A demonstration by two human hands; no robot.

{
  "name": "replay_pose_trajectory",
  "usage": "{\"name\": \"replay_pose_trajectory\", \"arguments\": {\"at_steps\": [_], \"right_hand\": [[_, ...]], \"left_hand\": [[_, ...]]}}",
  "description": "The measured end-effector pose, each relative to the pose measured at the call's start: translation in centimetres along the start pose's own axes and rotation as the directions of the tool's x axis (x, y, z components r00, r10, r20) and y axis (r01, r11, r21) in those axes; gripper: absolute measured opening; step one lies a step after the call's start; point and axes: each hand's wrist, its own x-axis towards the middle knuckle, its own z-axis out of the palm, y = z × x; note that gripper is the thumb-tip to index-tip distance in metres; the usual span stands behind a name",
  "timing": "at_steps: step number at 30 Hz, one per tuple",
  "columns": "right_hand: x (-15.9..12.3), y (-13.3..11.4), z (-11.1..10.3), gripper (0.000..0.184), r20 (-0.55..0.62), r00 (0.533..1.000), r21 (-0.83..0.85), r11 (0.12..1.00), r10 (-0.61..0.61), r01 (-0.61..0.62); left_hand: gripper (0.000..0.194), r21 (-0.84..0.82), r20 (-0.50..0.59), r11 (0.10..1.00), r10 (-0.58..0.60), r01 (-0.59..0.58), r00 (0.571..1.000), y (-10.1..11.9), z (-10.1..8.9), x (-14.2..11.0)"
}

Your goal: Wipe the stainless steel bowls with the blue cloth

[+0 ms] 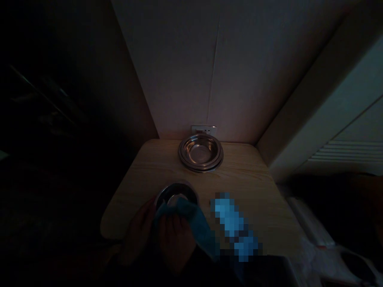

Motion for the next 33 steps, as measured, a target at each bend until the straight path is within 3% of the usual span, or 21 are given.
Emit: {"name": "replay_pose_trajectory", "arguments": {"at_steps": [4,10,12,18,20,27,29,33], "right_hand": [[0.4,-0.8,0.5,0.023,0.028,1.0,-0.002,1.0,0.013,-0.013],[-0.1,3.2,-2.1,0.023,0.091,0.964,0.149,0.961,-0.248,0.233],[-0.2,3.7,-2.4,0.022,0.097,0.956,0.154,0.953,-0.277,0.261],[0.5,0.1,-0.2,0.021,0.051,0.997,-0.005,0.998,-0.062,0.062],[0.6,-0.3,0.1,0.021,0.021,0.999,-0.016,0.999,-0.047,0.047],[-0.6,4.1,-2.6,0.019,0.066,0.958,0.153,0.951,-0.28,0.268],[-0.6,3.7,-2.4,0.018,0.079,0.967,0.129,0.965,-0.242,0.23],[0.4,0.0,-0.2,0.021,0.054,0.999,0.006,1.0,0.001,-0.001]], "left_hand": [[0.046,0.01,-0.036,0.999,-0.032,0.032,0.999,-0.3,-0.6,-0.4],[0.045,-0.044,0.03,0.998,0.036,-0.034,0.999,0.6,-0.7,0.9],[0.043,-0.054,0.05,0.997,0.053,-0.05,0.997,0.8,-0.5,1.0],[0.04,0.023,0.022,0.998,0.051,-0.052,0.998,0.9,-0.3,1.1],[0.04,0.029,0.026,0.998,0.046,-0.047,0.999,0.8,-0.6,1.1],[0.041,-0.016,0.065,0.994,0.105,-0.104,0.992,0.4,-0.6,1.2],[0.041,-0.011,0.062,0.996,0.09,-0.089,0.994,0.5,-0.3,1.1],[0.041,0.013,0.023,0.998,0.063,-0.063,0.998,0.8,0.0,0.8]]}}
